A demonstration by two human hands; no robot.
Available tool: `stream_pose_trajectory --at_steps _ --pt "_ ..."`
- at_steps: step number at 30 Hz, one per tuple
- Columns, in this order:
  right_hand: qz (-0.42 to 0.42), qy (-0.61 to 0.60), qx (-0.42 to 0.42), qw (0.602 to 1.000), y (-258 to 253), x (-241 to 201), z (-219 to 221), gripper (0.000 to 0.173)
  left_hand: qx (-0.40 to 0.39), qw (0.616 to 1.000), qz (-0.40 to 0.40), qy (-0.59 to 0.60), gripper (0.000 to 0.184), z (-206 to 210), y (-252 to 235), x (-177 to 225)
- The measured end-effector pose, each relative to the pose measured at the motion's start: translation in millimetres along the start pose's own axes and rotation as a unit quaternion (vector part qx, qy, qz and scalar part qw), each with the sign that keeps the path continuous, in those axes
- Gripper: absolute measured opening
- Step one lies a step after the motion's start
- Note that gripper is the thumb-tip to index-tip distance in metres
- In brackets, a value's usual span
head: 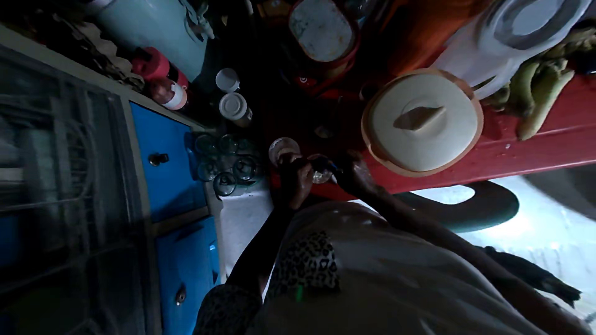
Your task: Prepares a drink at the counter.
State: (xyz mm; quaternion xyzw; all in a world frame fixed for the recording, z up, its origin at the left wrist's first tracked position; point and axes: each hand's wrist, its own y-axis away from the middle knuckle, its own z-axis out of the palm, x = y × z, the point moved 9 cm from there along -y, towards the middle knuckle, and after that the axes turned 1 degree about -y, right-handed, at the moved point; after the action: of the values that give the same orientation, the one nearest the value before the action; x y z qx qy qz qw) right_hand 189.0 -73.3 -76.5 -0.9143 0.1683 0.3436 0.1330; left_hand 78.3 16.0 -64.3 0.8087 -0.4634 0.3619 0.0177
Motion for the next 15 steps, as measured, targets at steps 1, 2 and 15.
stream_pose_trajectory --at_steps 1,2,15 --pt "0.000 0.001 -0.007 1.000 -1 1 0 0.010 -0.006 1.000 0.000 0.004 0.012 1 0 0" --pt "-0.004 0.006 -0.009 1.000 -1 1 -2 0.011 -0.016 1.000 -0.004 0.005 0.012 1 -1 -2" --pt "-0.027 0.002 0.031 0.999 7 -5 -19 0.011 -0.038 0.996 -0.008 0.079 0.026 -15 -2 -10"
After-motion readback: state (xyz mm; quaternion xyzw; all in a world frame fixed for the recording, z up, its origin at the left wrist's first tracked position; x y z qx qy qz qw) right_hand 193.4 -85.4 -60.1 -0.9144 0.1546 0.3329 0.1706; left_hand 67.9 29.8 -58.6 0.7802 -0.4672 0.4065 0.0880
